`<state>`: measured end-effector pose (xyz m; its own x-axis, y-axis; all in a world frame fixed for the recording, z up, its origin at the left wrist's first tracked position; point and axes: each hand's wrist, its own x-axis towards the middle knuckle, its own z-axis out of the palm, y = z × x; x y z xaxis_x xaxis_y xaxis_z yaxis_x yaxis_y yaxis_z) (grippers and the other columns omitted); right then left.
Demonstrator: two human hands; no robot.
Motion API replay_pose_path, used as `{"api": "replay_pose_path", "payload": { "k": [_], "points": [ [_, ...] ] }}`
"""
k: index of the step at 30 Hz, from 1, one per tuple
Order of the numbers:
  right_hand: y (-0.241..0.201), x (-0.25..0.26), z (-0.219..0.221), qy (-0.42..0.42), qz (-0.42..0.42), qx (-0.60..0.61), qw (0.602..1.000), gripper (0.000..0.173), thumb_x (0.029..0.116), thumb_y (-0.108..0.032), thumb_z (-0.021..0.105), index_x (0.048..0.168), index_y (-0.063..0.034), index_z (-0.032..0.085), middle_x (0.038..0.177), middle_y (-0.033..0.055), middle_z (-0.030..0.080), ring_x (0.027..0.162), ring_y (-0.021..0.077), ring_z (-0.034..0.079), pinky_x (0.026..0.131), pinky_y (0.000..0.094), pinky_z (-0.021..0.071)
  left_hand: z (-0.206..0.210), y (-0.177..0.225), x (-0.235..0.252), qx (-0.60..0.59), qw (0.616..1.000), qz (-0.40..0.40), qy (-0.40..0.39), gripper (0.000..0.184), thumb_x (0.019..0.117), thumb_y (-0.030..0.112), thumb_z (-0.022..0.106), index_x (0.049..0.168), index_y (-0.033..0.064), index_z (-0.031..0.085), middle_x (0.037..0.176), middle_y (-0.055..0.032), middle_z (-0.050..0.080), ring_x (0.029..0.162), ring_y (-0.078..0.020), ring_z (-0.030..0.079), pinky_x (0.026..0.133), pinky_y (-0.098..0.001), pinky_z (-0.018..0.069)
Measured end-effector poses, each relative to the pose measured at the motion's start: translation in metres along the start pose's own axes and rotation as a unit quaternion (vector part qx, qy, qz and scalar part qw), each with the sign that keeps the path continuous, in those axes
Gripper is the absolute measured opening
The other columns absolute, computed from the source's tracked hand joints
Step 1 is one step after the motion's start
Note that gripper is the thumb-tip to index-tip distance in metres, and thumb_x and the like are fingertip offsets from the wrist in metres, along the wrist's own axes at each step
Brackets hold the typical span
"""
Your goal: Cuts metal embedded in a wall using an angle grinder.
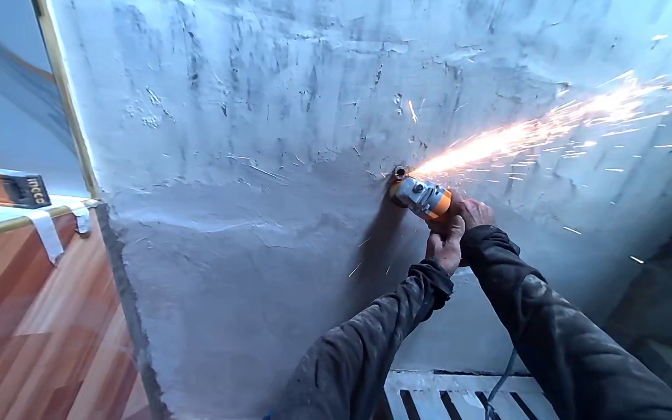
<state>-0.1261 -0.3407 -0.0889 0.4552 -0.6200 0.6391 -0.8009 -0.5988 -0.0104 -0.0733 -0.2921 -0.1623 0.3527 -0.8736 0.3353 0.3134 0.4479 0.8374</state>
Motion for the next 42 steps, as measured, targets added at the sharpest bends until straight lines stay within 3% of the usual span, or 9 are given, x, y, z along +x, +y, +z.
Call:
{"api": "replay_pose_path", "payload": {
  "k": [4,7,11,16,21,23,28,34,42],
  "points": [
    [-0.011,-0.003,0.005,0.027,-0.003,-0.006,1.0,0.063,0.0808,-0.035,0.081,0.131,-0.0027,0.06,0.106,0.0243,0.072,0.1,0.0461,0.07,0.077,0.0661,0.053,-0.004,0.002,-0.002,0.0,1.0,-0.005,0.005,0.054,0.1083,0.04,0.05,0.142,-0.0016,0.048,0.129,-0.0267,0.061,0.113,-0.0347,0.066,0.089,-0.0536,0.0602],
    [-0.013,0.002,0.006,0.001,-0.014,0.018,1.0,0.067,0.0829,-0.036,0.082,0.136,-0.0035,0.057,0.113,0.0256,0.071,0.106,0.0461,0.069,0.085,0.0671,0.0517,-0.009,0.004,-0.004,-0.009,1.0,-0.004,0.006,0.054,0.1086,0.039,0.05,0.144,-0.0011,0.046,0.131,-0.0271,0.059,0.114,-0.0351,0.066,0.089,-0.0538,0.0598],
    [-0.01,0.008,0.012,-0.024,-0.015,0.016,0.999,0.072,0.0821,-0.042,0.083,0.138,-0.0059,0.055,0.113,0.0257,0.07,0.104,0.0487,0.068,0.082,0.0694,0.0509,-0.014,0.005,-0.004,-0.006,1.0,-0.004,0.011,0.054,0.1091,0.039,0.049,0.145,-0.0013,0.045,0.132,-0.0274,0.059,0.114,-0.0347,0.065,0.09,-0.0533,0.0592],
    [-0.009,0.01,0.011,-0.038,-0.009,0.013,0.999,0.073,0.0825,-0.041,0.083,0.14,-0.0064,0.053,0.115,0.0268,0.07,0.106,0.0496,0.067,0.083,0.0696,0.0502,-0.015,0.004,-0.002,0.019,1.0,0.022,0.011,0.052,0.11,0.035,0.047,0.143,-0.0048,0.047,0.132,-0.0269,0.059,0.117,-0.0323,0.064,0.095,-0.0509,0.0576],
    [-0.001,0.008,0.017,-0.012,0.006,0.023,1.0,0.07,0.0817,-0.038,0.084,0.136,-0.0051,0.056,0.11,0.0266,0.07,0.104,0.048,0.068,0.083,0.0685,0.0516,-0.01,0.004,-0.002,0.017,1.0,-0.001,-0.006,0.053,0.1092,0.038,0.049,0.145,-0.0016,0.046,0.134,-0.0267,0.058,0.118,-0.034,0.064,0.093,-0.0531,0.0583],
    [0.008,0.008,0.017,-0.001,0.016,0.012,1.0,0.069,0.0818,-0.041,0.083,0.135,-0.0054,0.057,0.109,0.0267,0.071,0.101,0.0489,0.069,0.079,0.0688,0.0519,-0.004,0.003,-0.001,0.011,1.0,-0.006,-0.015,0.054,0.1085,0.039,0.05,0.145,-0.0009,0.045,0.133,-0.0268,0.059,0.117,-0.035,0.065,0.091,-0.054,0.0591],
    [0.001,0.001,-0.007,-0.016,0.019,-0.003,1.0,0.067,0.0843,-0.04,0.082,0.136,-0.0038,0.057,0.112,0.028,0.07,0.103,0.0501,0.068,0.08,0.0691,0.0514,0.003,0.0,0.002,0.006,1.0,-0.012,-0.008,0.054,0.1079,0.04,0.051,0.143,-0.0007,0.048,0.13,-0.0263,0.061,0.113,-0.0344,0.067,0.088,-0.0528,0.0604],
    [0.01,0.007,0.01,0.02,0.003,-0.003,1.0,0.067,0.081,-0.041,0.083,0.132,-0.0056,0.058,0.106,0.025,0.072,0.097,0.0479,0.07,0.075,0.068,0.0524,0.002,-0.001,0.002,0.005,1.0,-0.004,-0.006,0.052,0.1084,0.038,0.051,0.143,-0.0003,0.048,0.13,-0.0259,0.061,0.112,-0.0333,0.066,0.089,-0.0519,0.0598],
    [-0.001,0.002,-0.005,-0.023,0.001,-0.001,1.0,0.068,0.0836,-0.039,0.083,0.135,-0.0023,0.057,0.113,0.0284,0.07,0.104,0.0501,0.068,0.081,0.0691,0.0512,0.001,0.0,0.002,0.012,1.0,-0.015,-0.002,0.054,0.1079,0.04,0.051,0.144,0.0001,0.047,0.132,-0.0261,0.06,0.114,-0.0347,0.066,0.09,-0.0522,0.0599]
  ]
}}
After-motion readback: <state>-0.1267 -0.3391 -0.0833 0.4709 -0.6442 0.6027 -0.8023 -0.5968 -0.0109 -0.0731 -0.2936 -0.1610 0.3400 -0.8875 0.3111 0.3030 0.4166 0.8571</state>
